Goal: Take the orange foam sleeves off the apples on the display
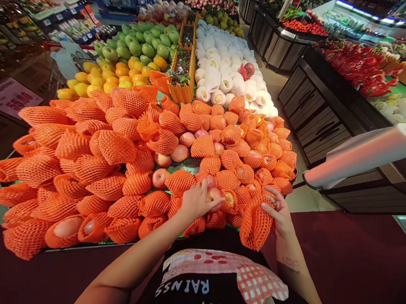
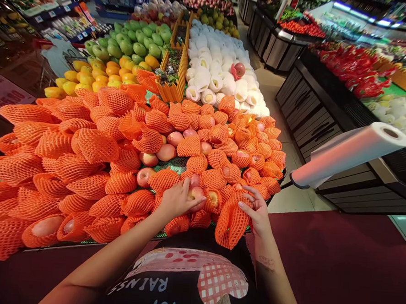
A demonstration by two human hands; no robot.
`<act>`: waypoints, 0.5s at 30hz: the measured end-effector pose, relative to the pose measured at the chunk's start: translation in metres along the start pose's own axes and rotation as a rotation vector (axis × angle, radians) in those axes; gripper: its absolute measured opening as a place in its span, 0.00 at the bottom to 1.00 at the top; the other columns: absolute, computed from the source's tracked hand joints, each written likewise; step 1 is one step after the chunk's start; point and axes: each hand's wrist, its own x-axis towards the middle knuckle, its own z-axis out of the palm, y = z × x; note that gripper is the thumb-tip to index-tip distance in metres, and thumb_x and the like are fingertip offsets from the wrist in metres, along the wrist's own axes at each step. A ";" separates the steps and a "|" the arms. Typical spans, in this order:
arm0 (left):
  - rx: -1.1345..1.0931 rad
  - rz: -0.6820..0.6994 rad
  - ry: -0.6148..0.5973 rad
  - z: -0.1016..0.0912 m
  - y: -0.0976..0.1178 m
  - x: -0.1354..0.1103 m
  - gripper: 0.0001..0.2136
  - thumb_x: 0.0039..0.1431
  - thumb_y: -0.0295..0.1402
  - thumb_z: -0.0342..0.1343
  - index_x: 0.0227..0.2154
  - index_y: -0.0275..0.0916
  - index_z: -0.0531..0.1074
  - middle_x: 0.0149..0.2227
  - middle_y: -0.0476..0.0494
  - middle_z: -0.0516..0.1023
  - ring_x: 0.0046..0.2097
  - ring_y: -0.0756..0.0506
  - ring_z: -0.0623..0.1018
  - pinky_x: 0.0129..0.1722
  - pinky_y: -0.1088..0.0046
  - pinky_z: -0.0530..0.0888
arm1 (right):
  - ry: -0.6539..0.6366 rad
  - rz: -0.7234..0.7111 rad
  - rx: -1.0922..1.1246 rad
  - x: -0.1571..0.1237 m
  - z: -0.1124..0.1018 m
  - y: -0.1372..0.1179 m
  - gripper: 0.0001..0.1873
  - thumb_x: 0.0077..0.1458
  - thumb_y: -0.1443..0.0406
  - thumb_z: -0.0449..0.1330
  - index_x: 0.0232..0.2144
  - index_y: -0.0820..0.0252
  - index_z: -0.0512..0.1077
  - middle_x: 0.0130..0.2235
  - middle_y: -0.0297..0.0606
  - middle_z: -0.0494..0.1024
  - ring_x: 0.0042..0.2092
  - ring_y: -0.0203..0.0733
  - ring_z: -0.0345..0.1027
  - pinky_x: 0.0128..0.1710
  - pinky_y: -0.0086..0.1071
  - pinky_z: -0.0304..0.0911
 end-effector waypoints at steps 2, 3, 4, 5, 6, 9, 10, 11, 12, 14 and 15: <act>-0.027 0.054 0.040 0.003 -0.005 -0.005 0.39 0.57 0.65 0.46 0.54 0.31 0.67 0.48 0.26 0.76 0.51 0.30 0.76 0.48 0.59 0.72 | -0.027 0.010 -0.014 0.001 0.004 0.002 0.25 0.36 0.62 0.77 0.41 0.52 0.77 0.40 0.35 0.78 0.38 0.38 0.69 0.36 0.29 0.68; -0.046 0.081 0.066 0.004 -0.007 -0.008 0.37 0.58 0.63 0.46 0.52 0.31 0.68 0.49 0.27 0.76 0.52 0.31 0.75 0.50 0.58 0.71 | -0.054 0.024 -0.022 0.001 0.007 0.004 0.25 0.36 0.62 0.77 0.40 0.52 0.77 0.39 0.35 0.78 0.37 0.38 0.69 0.36 0.29 0.68; -0.077 0.112 0.098 0.005 -0.009 -0.012 0.34 0.60 0.61 0.46 0.52 0.32 0.68 0.49 0.28 0.75 0.52 0.32 0.74 0.52 0.56 0.71 | -0.098 0.046 -0.031 0.000 0.010 0.006 0.25 0.37 0.61 0.77 0.40 0.53 0.77 0.37 0.34 0.78 0.35 0.37 0.69 0.35 0.29 0.68; -0.123 0.151 0.131 0.005 -0.011 -0.016 0.31 0.63 0.58 0.46 0.52 0.33 0.69 0.50 0.30 0.75 0.52 0.33 0.73 0.53 0.55 0.70 | -0.156 0.072 -0.035 -0.002 0.014 0.008 0.24 0.37 0.61 0.77 0.40 0.53 0.77 0.35 0.34 0.77 0.34 0.37 0.69 0.34 0.30 0.67; -0.189 0.201 0.161 0.004 -0.012 -0.021 0.27 0.66 0.54 0.45 0.52 0.34 0.68 0.51 0.31 0.74 0.53 0.34 0.73 0.54 0.55 0.70 | -0.221 0.096 -0.033 -0.004 0.018 0.010 0.24 0.38 0.62 0.77 0.39 0.53 0.77 0.33 0.33 0.77 0.33 0.37 0.69 0.34 0.30 0.67; -0.494 0.409 0.117 -0.001 -0.011 -0.037 0.18 0.69 0.44 0.47 0.53 0.39 0.68 0.54 0.36 0.74 0.55 0.39 0.72 0.57 0.57 0.69 | -0.387 0.162 0.048 -0.012 0.033 0.015 0.22 0.37 0.62 0.78 0.37 0.53 0.77 0.31 0.31 0.76 0.31 0.35 0.67 0.32 0.29 0.65; -0.611 0.481 0.044 -0.003 -0.009 -0.042 0.17 0.68 0.43 0.49 0.54 0.41 0.67 0.55 0.37 0.73 0.56 0.40 0.72 0.58 0.59 0.69 | -0.420 0.181 0.092 -0.015 0.038 0.017 0.23 0.36 0.61 0.78 0.36 0.52 0.77 0.32 0.30 0.75 0.31 0.35 0.67 0.32 0.29 0.64; -0.725 0.538 -0.037 -0.005 -0.008 -0.046 0.18 0.67 0.43 0.52 0.55 0.42 0.67 0.56 0.38 0.73 0.57 0.41 0.71 0.59 0.60 0.68 | -0.444 0.196 0.132 -0.017 0.043 0.018 0.23 0.35 0.60 0.78 0.36 0.52 0.76 0.33 0.30 0.75 0.31 0.35 0.67 0.33 0.29 0.65; -0.830 0.572 -0.107 -0.005 -0.006 -0.049 0.19 0.65 0.43 0.55 0.56 0.43 0.66 0.56 0.39 0.73 0.58 0.41 0.71 0.60 0.60 0.68 | -0.468 0.211 0.163 -0.018 0.049 0.019 0.23 0.35 0.60 0.78 0.36 0.52 0.76 0.33 0.30 0.75 0.32 0.36 0.68 0.33 0.29 0.65; -1.007 0.585 -0.184 -0.005 -0.003 -0.052 0.19 0.63 0.42 0.59 0.53 0.42 0.68 0.55 0.39 0.72 0.57 0.42 0.71 0.60 0.60 0.68 | -0.516 0.239 0.205 -0.018 0.057 0.021 0.23 0.35 0.59 0.78 0.36 0.52 0.76 0.32 0.31 0.75 0.33 0.37 0.68 0.35 0.30 0.65; -1.081 0.571 -0.188 -0.003 -0.002 -0.052 0.17 0.61 0.42 0.60 0.50 0.41 0.70 0.54 0.39 0.72 0.56 0.42 0.71 0.59 0.61 0.68 | -0.528 0.249 0.220 -0.017 0.061 0.022 0.22 0.37 0.59 0.78 0.36 0.52 0.76 0.32 0.31 0.75 0.33 0.37 0.68 0.35 0.30 0.65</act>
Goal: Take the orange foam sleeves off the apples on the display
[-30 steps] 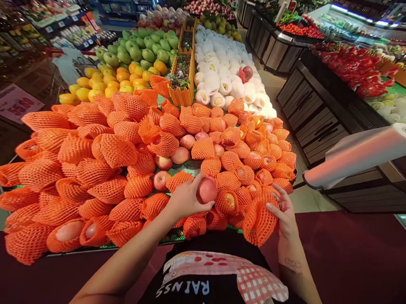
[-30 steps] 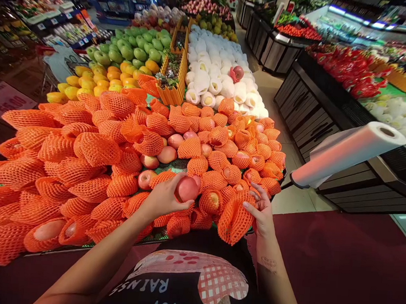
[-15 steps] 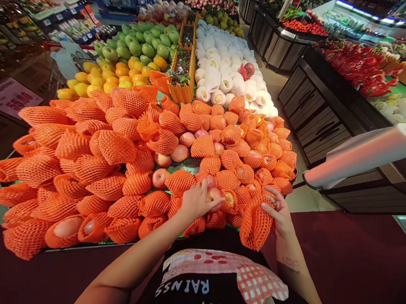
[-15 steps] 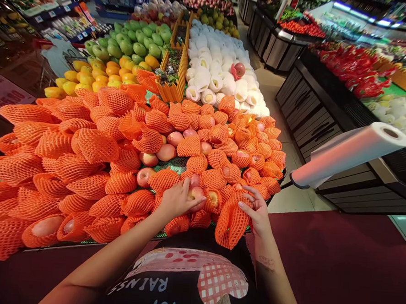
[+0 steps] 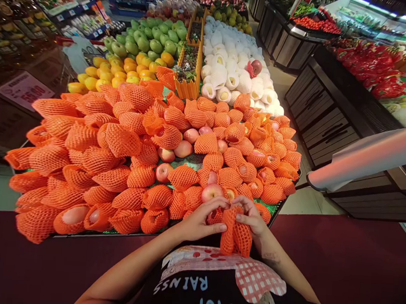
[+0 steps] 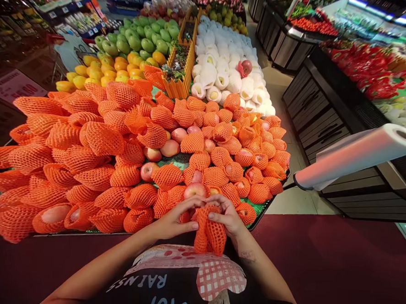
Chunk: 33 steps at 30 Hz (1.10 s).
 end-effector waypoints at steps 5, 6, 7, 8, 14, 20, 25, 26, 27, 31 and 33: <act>-0.284 -0.084 0.144 -0.001 -0.008 0.002 0.12 0.56 0.41 0.66 0.33 0.38 0.72 0.40 0.46 0.73 0.44 0.48 0.72 0.49 0.72 0.69 | 0.081 -0.009 0.074 0.012 0.000 -0.003 0.20 0.40 0.62 0.77 0.36 0.54 0.76 0.35 0.30 0.77 0.34 0.34 0.69 0.38 0.27 0.65; -0.364 -0.106 0.176 -0.002 -0.009 0.003 0.13 0.55 0.41 0.66 0.33 0.37 0.73 0.37 0.48 0.73 0.41 0.50 0.72 0.45 0.74 0.69 | 0.077 0.009 0.083 0.013 0.000 -0.004 0.21 0.40 0.63 0.77 0.37 0.54 0.76 0.35 0.30 0.77 0.35 0.34 0.70 0.39 0.27 0.65; -0.454 -0.127 0.210 -0.003 -0.009 0.004 0.14 0.55 0.42 0.67 0.33 0.37 0.73 0.34 0.49 0.73 0.37 0.51 0.72 0.41 0.76 0.69 | 0.053 0.042 0.090 0.014 -0.001 -0.005 0.21 0.41 0.63 0.76 0.39 0.55 0.76 0.36 0.30 0.78 0.36 0.34 0.71 0.39 0.28 0.66; -0.550 -0.146 0.249 -0.004 -0.009 0.005 0.15 0.54 0.43 0.67 0.34 0.37 0.73 0.33 0.50 0.73 0.35 0.52 0.71 0.39 0.77 0.68 | 0.018 0.083 0.095 0.015 -0.001 -0.006 0.22 0.42 0.62 0.76 0.40 0.55 0.76 0.36 0.31 0.78 0.37 0.34 0.72 0.41 0.28 0.66; -0.876 -0.301 0.475 -0.002 -0.012 0.007 0.19 0.48 0.46 0.70 0.36 0.38 0.74 0.29 0.52 0.73 0.30 0.53 0.71 0.33 0.79 0.67 | -0.218 0.270 0.052 0.011 -0.005 -0.005 0.23 0.43 0.55 0.75 0.39 0.59 0.78 0.35 0.36 0.80 0.35 0.36 0.73 0.40 0.30 0.67; -0.650 -0.445 0.200 -0.007 -0.022 -0.008 0.19 0.48 0.45 0.70 0.31 0.36 0.72 0.25 0.54 0.69 0.26 0.55 0.66 0.27 0.79 0.61 | -0.416 0.260 -0.021 0.007 -0.024 0.000 0.30 0.40 0.51 0.76 0.41 0.64 0.78 0.36 0.38 0.80 0.35 0.36 0.72 0.40 0.29 0.64; -0.454 -0.424 0.422 -0.016 -0.044 -0.014 0.22 0.46 0.50 0.69 0.28 0.37 0.68 0.23 0.55 0.68 0.25 0.54 0.66 0.27 0.79 0.60 | -0.136 0.261 -0.193 0.026 -0.023 0.020 0.21 0.47 0.51 0.72 0.35 0.60 0.75 0.36 0.35 0.78 0.37 0.37 0.71 0.43 0.32 0.64; -0.437 -0.404 0.494 -0.017 -0.049 -0.013 0.23 0.45 0.51 0.69 0.28 0.38 0.67 0.23 0.55 0.68 0.26 0.54 0.66 0.27 0.79 0.60 | -0.040 0.193 -0.231 0.032 -0.020 0.024 0.21 0.47 0.51 0.71 0.33 0.59 0.74 0.35 0.34 0.77 0.36 0.37 0.70 0.43 0.33 0.64; -0.419 -0.381 0.554 -0.018 -0.054 -0.011 0.23 0.45 0.52 0.68 0.28 0.39 0.66 0.24 0.55 0.68 0.26 0.54 0.67 0.28 0.79 0.61 | 0.035 0.110 -0.284 0.037 -0.017 0.028 0.21 0.47 0.49 0.71 0.32 0.58 0.74 0.34 0.33 0.76 0.36 0.38 0.69 0.43 0.34 0.64; -0.259 -0.316 0.677 -0.020 -0.069 -0.002 0.21 0.51 0.52 0.63 0.30 0.40 0.65 0.25 0.54 0.68 0.27 0.52 0.66 0.28 0.78 0.62 | 0.238 -0.206 -0.619 0.057 -0.004 0.031 0.17 0.54 0.50 0.64 0.33 0.57 0.73 0.37 0.35 0.75 0.42 0.43 0.68 0.49 0.37 0.61; -0.113 -0.317 0.693 -0.022 -0.074 0.003 0.18 0.55 0.51 0.59 0.31 0.40 0.65 0.24 0.55 0.65 0.26 0.52 0.64 0.27 0.77 0.59 | 0.272 -0.257 -0.723 0.066 0.000 0.028 0.16 0.57 0.51 0.61 0.34 0.57 0.72 0.38 0.35 0.75 0.44 0.44 0.67 0.49 0.37 0.60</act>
